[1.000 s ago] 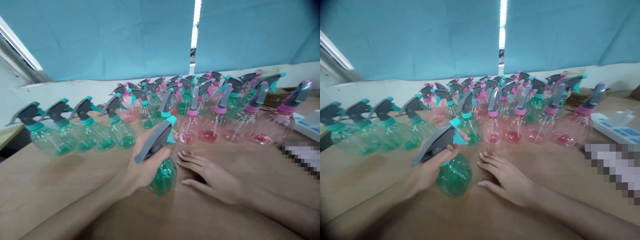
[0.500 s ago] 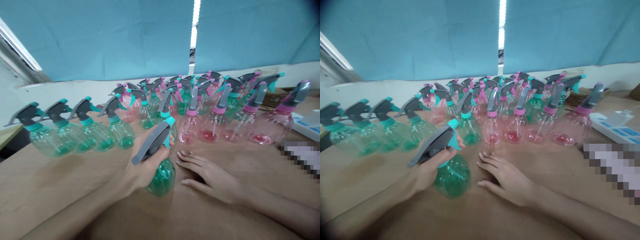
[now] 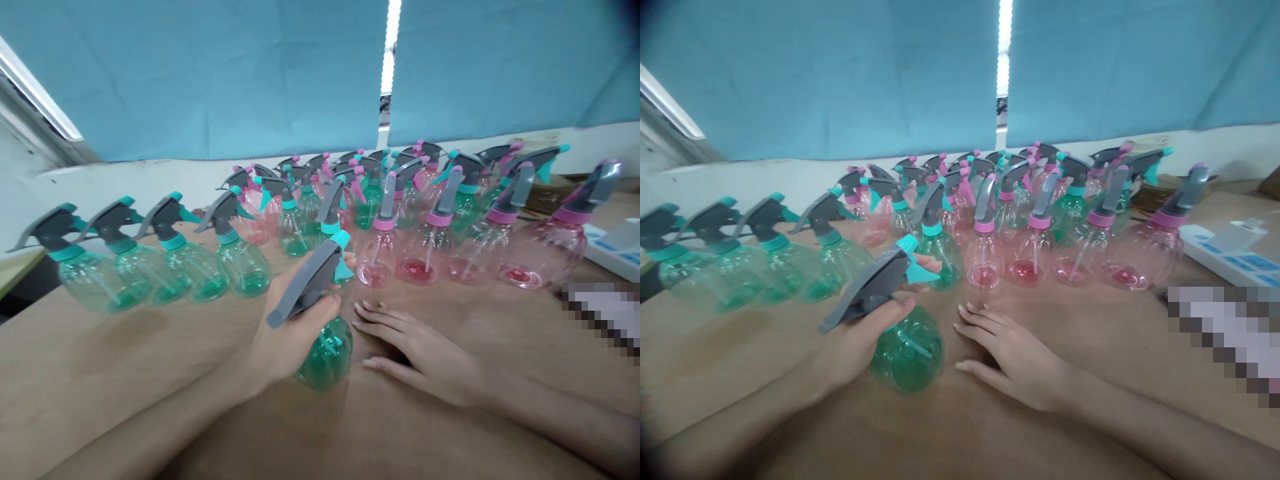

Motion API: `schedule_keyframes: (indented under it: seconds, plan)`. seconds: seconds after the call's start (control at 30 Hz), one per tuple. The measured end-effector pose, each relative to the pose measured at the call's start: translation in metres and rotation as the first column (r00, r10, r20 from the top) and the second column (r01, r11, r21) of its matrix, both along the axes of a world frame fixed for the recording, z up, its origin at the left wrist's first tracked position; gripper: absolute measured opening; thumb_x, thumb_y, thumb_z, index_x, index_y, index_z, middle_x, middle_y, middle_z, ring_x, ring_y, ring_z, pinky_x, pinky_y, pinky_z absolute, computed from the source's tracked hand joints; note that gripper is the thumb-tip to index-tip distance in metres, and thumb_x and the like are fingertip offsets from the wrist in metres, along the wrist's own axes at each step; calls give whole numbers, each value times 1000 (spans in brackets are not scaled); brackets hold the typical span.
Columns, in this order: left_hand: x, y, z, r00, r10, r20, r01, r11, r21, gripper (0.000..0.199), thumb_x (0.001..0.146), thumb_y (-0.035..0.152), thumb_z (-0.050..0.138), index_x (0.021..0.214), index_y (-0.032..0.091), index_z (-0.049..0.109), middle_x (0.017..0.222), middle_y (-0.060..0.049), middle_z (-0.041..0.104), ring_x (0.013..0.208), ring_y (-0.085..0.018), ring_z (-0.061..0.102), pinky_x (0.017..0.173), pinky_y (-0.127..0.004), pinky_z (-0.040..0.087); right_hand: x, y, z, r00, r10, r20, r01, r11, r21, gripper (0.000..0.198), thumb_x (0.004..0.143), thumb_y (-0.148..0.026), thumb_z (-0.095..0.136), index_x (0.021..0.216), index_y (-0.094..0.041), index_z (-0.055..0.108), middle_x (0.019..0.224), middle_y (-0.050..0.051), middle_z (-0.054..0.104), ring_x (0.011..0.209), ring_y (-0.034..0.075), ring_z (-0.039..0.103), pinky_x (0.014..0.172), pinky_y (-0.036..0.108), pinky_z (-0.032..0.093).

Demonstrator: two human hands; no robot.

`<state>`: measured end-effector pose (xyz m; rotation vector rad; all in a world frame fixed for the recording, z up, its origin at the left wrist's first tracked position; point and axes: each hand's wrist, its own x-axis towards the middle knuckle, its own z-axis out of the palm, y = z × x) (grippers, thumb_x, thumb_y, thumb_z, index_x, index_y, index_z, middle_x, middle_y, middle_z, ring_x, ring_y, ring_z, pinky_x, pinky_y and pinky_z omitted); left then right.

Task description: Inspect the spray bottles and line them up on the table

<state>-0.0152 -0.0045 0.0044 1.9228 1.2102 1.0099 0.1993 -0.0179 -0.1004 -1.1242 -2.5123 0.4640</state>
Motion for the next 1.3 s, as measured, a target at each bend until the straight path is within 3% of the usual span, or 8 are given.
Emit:
schedule_keyframes:
  seconds: [0.1, 0.3, 0.47, 0.7, 0.9, 1.07, 1.3]
  plan:
    - [1, -1, 0, 996, -45, 80, 45, 999, -3, 36, 78, 22, 51, 112, 25, 63, 86, 1, 64, 77, -18, 60, 69, -27, 47, 0, 0, 0, 1000, 2, 10, -2, 1000, 7, 58, 95, -53, 44, 143, -19, 44, 152, 5, 37, 140, 24, 34, 115, 47, 31]
    - [0, -1, 1, 998, -24, 59, 25, 1000, -9, 32, 78, 24, 50, 108, 25, 64, 71, 3, 61, 60, -16, 54, 55, -28, 39, 0, 0, 1, 999, -3, 35, 3, 1000, 2, 60, 96, -55, 42, 143, -19, 43, 153, 5, 36, 140, 23, 33, 115, 47, 31]
    - [-1, 1, -1, 997, -35, 64, 35, 999, -1, 28, 80, 24, 51, 105, 24, 62, 72, 3, 59, 63, -16, 53, 58, -28, 40, 0, -1, 1, 1000, -3, 11, 3, 1000, 0, 59, 95, -53, 43, 143, -19, 43, 152, 6, 37, 140, 24, 33, 115, 48, 30]
    - [-1, 2, -5, 998, -21, 57, 21, 1000, 4, 9, 78, 27, 51, 85, 24, 56, 66, 4, 55, 60, -16, 52, 53, -28, 37, 0, 0, 0, 1000, 1, -7, -1, 1000, 2, 58, 95, -52, 45, 143, -19, 44, 152, 7, 38, 140, 24, 34, 115, 48, 31]
    - [0, 1, -1, 998, -21, 64, 22, 1000, -12, 15, 78, 25, 51, 90, 23, 58, 75, 2, 61, 66, -16, 56, 58, -28, 41, 0, 0, 1, 1000, -3, 14, 3, 1000, 4, 59, 95, -53, 43, 143, -18, 43, 152, 7, 37, 140, 24, 34, 115, 47, 30]
    - [0, 1, -2, 998, -17, 63, 17, 1000, -7, 9, 77, 28, 51, 84, 25, 56, 64, 4, 54, 62, -17, 55, 54, -28, 38, 0, 0, 0, 1000, 7, -16, -7, 1000, 2, 58, 95, -51, 46, 143, -20, 43, 152, 6, 37, 140, 24, 34, 115, 47, 31]
    - [0, 1, -2, 998, -21, 62, 22, 1000, -6, 13, 77, 28, 51, 88, 25, 57, 67, 4, 57, 59, -16, 52, 53, -28, 37, 0, 0, -1, 1000, -4, 3, 4, 1000, -3, 59, 95, -53, 44, 143, -19, 44, 153, 6, 36, 140, 24, 33, 115, 46, 30]
